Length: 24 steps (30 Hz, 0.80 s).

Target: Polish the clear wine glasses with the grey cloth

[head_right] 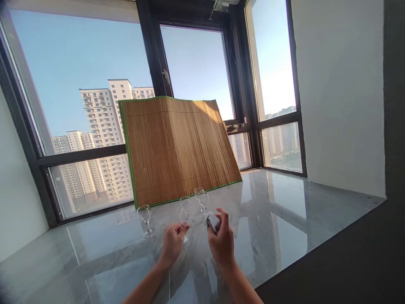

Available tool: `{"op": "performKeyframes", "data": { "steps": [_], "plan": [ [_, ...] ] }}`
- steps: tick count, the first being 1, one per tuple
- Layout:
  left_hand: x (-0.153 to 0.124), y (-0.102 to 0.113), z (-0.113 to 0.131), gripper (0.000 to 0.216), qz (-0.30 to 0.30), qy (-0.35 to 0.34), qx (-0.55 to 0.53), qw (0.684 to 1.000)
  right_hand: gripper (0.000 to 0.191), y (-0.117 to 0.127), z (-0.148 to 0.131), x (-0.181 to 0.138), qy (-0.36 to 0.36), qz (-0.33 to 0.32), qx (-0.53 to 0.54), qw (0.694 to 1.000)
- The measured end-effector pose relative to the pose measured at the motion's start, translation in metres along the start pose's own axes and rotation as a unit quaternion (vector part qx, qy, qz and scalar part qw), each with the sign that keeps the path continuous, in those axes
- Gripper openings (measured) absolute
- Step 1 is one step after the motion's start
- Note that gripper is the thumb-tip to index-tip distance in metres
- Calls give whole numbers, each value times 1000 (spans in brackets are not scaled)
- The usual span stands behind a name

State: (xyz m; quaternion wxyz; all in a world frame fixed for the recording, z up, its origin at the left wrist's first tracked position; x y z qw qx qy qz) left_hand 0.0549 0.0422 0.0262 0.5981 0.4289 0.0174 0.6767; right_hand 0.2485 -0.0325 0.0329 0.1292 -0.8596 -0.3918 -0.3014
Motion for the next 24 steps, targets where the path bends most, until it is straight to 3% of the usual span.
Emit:
{"op": "performKeyframes", "data": {
  "steps": [9, 14, 24],
  "plan": [
    [-3, -18, -11, 39, -101, 30, -72, 992, 42, -3, 3, -1, 7, -21, -22, 1000],
    [0, -22, -15, 22, -136, 47, -67, 987, 43, -6, 3, -1, 19, -36, -40, 998],
    [-2, -22, -13, 41, -130, 56, -88, 986, 40, -6, 2, -1, 21, -27, -46, 998]
  ]
}}
Point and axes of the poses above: each hand's wrist, its own x-axis towards the middle knuckle, its own y-axis out of the back of the hand, z = x × y, the point moved 5 cm from there along x, towards the middle knuckle
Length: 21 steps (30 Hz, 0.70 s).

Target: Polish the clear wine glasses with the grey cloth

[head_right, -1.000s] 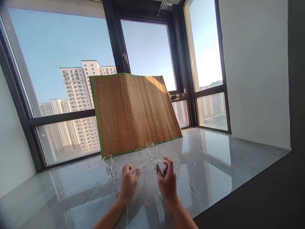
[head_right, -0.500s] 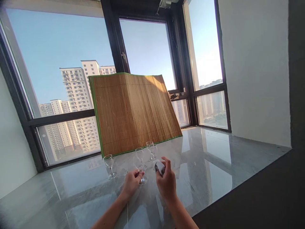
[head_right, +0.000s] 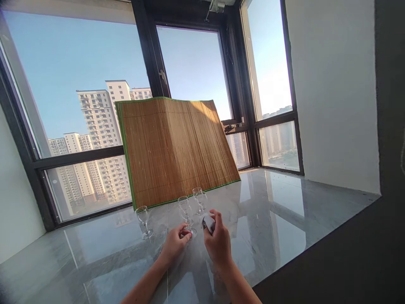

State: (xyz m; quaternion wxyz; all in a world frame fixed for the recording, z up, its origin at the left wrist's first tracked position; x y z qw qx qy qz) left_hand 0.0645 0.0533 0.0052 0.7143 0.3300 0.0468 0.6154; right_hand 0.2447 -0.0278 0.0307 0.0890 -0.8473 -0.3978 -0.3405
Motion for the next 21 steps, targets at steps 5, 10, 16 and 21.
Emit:
{"op": "performKeyframes", "data": {
  "steps": [5, 10, 16, 21],
  "plan": [
    [0, -4, -2, 54, -22, -3, -4, 1000, 40, 0, 1, 0, -1, -6, -4, 1000],
    [-2, -3, 1, 58, -50, -10, 4, 999, 38, -1, 2, -1, -4, -15, -16, 1000],
    [-3, 0, 4, 46, -18, -33, 9, 999, 37, -2, 3, -1, 6, -8, -10, 1000],
    [3, 55, 4, 26, 259, -29, 24, 965, 39, -2, 6, -1, 1, -8, -25, 1000]
  ]
}}
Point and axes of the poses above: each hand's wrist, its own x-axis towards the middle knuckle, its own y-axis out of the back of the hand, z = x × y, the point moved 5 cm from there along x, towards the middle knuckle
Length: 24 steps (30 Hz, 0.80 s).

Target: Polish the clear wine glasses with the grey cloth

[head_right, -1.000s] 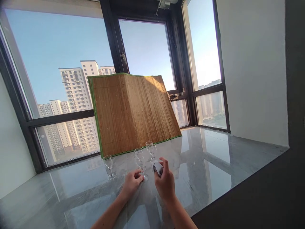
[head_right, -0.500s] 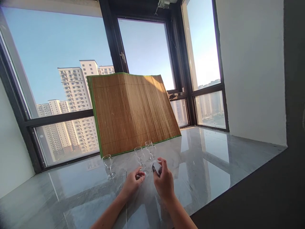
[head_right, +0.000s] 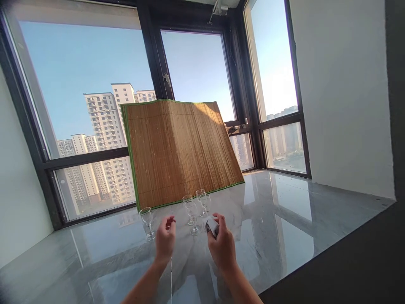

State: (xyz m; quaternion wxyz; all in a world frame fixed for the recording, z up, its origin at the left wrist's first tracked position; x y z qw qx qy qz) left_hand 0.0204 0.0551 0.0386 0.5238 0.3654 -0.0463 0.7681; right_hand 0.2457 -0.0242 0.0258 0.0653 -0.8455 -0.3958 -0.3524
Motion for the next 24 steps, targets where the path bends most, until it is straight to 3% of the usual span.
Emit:
{"op": "performKeyframes", "data": {
  "steps": [3, 4, 6, 10, 16, 19, 21, 24],
  "plan": [
    [17, 43, -13, 33, 218, 34, 64, 973, 40, -1, 1, 0, -4, -8, -3, 1000],
    [21, 53, -20, 38, 257, 61, 82, 961, 40, -1, 1, 0, -5, -11, -3, 1000],
    [28, 65, -39, 53, 276, 128, 94, 948, 39, -2, 1, -1, -9, -19, 0, 1000],
    [36, 65, -72, 69, 211, 212, 58, 952, 38, -3, 4, -1, -21, -31, -1, 999],
    [37, 56, -78, 35, 136, 216, 32, 966, 38, -7, 8, -1, -25, -40, -11, 999],
    [32, 53, -56, 26, 130, 194, 38, 972, 40, -6, 8, -1, -26, -42, -12, 999],
    [24, 46, -31, 24, 113, 140, 29, 983, 42, -5, 6, -1, -26, -42, -10, 999],
    [3, 26, 22, 23, 23, -50, 34, 998, 45, -4, 4, -1, -19, -43, -1, 999]
  ]
}}
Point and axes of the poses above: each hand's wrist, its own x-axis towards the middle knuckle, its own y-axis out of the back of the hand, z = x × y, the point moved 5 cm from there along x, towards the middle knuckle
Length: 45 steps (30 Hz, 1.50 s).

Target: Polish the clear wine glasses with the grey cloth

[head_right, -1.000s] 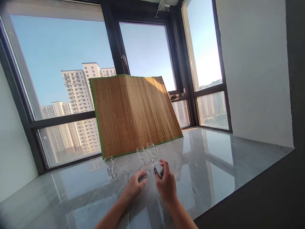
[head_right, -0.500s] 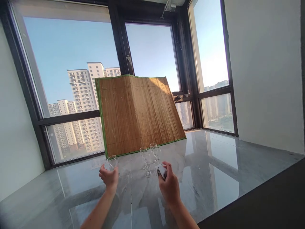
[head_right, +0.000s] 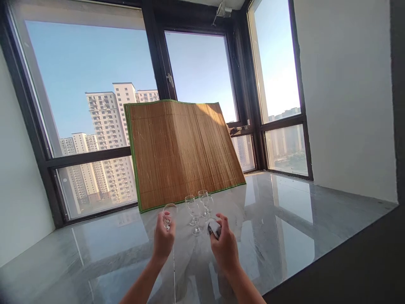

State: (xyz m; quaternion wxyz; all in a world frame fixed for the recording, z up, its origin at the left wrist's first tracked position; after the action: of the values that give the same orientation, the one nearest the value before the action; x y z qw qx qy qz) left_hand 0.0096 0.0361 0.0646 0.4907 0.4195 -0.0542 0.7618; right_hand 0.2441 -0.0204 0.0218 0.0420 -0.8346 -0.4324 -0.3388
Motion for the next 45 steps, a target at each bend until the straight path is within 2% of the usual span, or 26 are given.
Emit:
{"op": "performKeyframes", "data": {
  "steps": [2, 3, 6, 11, 13, 16, 20, 23, 25, 29, 32, 36, 38, 41, 45],
  "plan": [
    [-18, -16, 28, 26, -104, -99, 54, 988, 47, -4, -2, -1, 12, -24, 11, 1000],
    [-26, -24, 37, 27, -154, -124, 76, 977, 49, -7, -3, -2, 18, -44, 22, 999],
    [-42, -38, 42, 29, -250, -116, 107, 955, 57, -16, -7, -6, 33, -99, 72, 992],
    [-37, -39, 27, 33, -268, -37, 197, 942, 66, -22, -19, -14, 55, -143, 155, 976],
    [-36, -39, 25, 35, -288, -37, 241, 926, 67, -22, -23, -15, 62, -147, 176, 971],
    [-39, -42, 28, 30, -326, -74, 262, 905, 62, -19, -23, -13, 69, -120, 173, 975],
    [-42, -44, 36, 29, -327, -118, 237, 907, 53, -8, -14, -7, 53, -38, 106, 992],
    [-42, -44, 37, 37, -318, -117, 219, 915, 50, 1, -8, -4, 26, 18, 56, 998],
    [-40, -42, 35, 43, -307, -104, 209, 923, 50, 5, -5, -2, 5, 30, 29, 999],
    [-36, -40, 32, 47, -282, -111, 201, 932, 50, 0, -4, 0, -3, -25, 40, 999],
    [-38, -43, 30, 45, -311, -126, 176, 925, 50, -11, -7, -1, 0, -99, 125, 987],
    [-42, -45, 31, 46, -314, -132, 117, 933, 56, -17, -10, -3, -87, -179, 277, 940],
    [-43, -44, 32, 42, -296, -127, 91, 942, 58, -13, -12, -3, -135, -184, 338, 913],
    [-45, -49, 32, 30, -281, -85, 34, 955, 58, -2, -10, 0, -185, -131, 383, 895],
    [-50, -62, 29, 25, -284, -18, -66, 956, 56, 13, 6, 8, -206, 27, 310, 928]
  ]
}}
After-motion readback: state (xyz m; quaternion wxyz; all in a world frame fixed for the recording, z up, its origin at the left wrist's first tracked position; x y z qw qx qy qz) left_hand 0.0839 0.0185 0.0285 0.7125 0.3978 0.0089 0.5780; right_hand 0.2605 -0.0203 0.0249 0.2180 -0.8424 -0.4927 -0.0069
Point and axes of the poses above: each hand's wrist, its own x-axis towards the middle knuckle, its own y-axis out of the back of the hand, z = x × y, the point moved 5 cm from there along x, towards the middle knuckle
